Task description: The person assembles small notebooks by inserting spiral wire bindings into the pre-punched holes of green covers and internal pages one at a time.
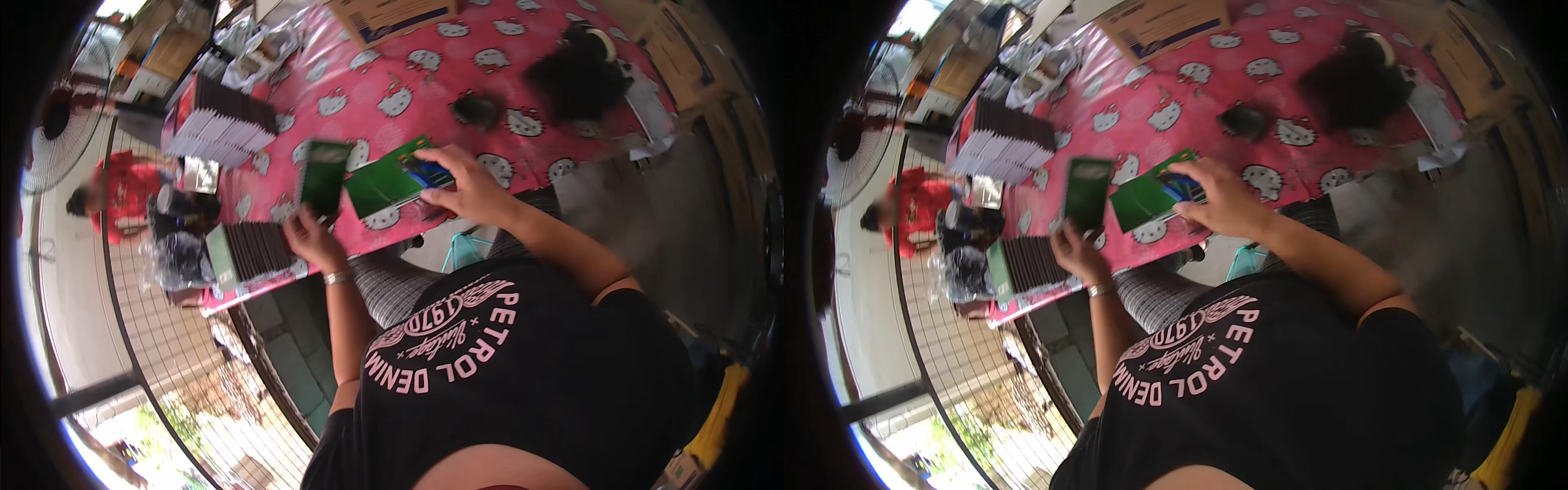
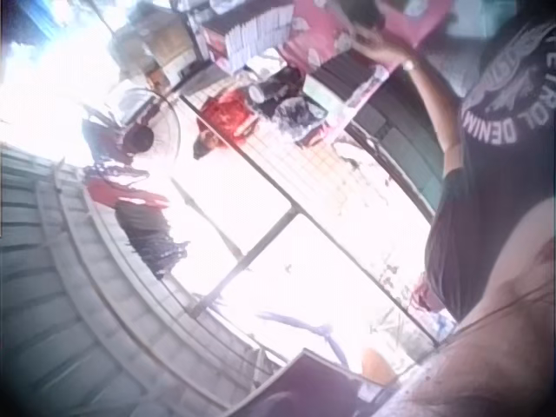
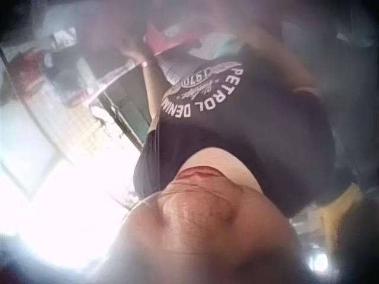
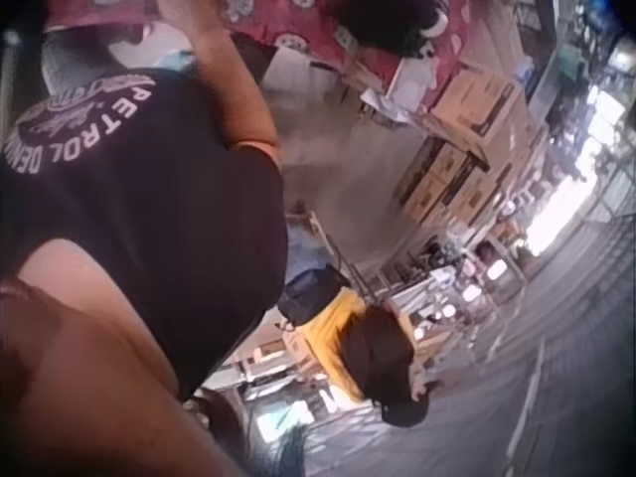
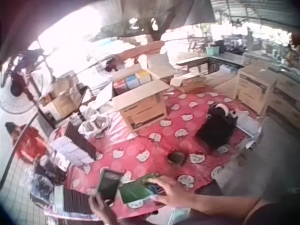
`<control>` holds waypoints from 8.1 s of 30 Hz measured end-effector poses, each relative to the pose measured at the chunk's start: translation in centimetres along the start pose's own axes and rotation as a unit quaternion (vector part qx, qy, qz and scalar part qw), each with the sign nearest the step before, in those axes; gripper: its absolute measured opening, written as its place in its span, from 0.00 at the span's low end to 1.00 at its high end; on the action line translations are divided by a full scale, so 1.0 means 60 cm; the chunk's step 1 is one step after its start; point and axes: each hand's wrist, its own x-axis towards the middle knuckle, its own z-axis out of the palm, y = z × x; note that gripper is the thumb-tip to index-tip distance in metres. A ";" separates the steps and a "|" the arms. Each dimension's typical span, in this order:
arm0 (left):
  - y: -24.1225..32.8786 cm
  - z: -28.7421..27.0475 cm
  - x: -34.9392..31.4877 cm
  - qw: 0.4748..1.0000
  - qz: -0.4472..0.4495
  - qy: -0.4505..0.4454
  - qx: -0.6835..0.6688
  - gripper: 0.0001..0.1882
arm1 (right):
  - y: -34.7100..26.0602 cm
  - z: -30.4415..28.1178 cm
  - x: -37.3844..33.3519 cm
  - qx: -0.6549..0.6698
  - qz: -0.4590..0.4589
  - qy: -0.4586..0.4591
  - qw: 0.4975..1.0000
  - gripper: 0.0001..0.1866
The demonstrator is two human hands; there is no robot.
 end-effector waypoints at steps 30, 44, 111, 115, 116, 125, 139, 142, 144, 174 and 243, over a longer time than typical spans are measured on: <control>0.127 0.094 -0.045 0.739 0.416 -0.459 0.266 0.13 | 0.200 -0.203 0.087 -0.236 0.045 0.229 0.943 0.15; 0.175 0.122 -0.019 0.817 0.341 -0.398 0.242 0.09 | 0.022 -0.033 0.081 -0.009 -0.122 0.026 0.992 0.12; 0.178 0.109 -0.061 0.868 0.275 -0.373 0.181 0.08 | 0.262 -0.126 0.106 -0.379 0.059 -0.132 0.914 0.36; 0.172 0.107 -0.066 0.874 0.281 -0.356 0.176 0.08 | 0.269 -0.092 0.084 -0.347 0.014 -0.039 0.937 0.31; 0.161 0.107 -0.067 0.866 0.266 -0.378 0.188 0.10 | 0.273 -0.086 0.082 -0.359 -0.009 -0.010 0.933 0.29; 0.148 0.092 -0.078 0.885 0.202 -0.271 0.319 0.19 | 0.027 -0.066 0.145 0.371 -0.003 -0.346 0.862 0.28; 0.153 0.091 -0.030 0.858 0.292 -0.349 0.239 0.21 | -0.025 -0.081 0.170 0.176 -0.009 -0.431 0.885 0.24; 0.154 0.091 -0.028 0.866 0.278 -0.350 0.225 0.25 | 0.005 -0.067 0.180 0.206 -0.019 -0.415 0.886 0.28; 0.154 0.091 -0.027 0.862 0.282 -0.354 0.228 0.25 | -0.001 -0.056 0.179 0.358 0.003 -0.450 0.819 0.28; 0.109 0.059 0.033 0.905 0.076 -0.413 0.064 0.16 | -0.008 -0.001 0.236 0.247 0.006 -0.422 0.872 0.24; 0.158 0.090 -0.005 0.747 0.349 -0.512 0.242 0.15 | 0.212 -0.198 0.072 -0.253 0.045 0.211 0.943 0.15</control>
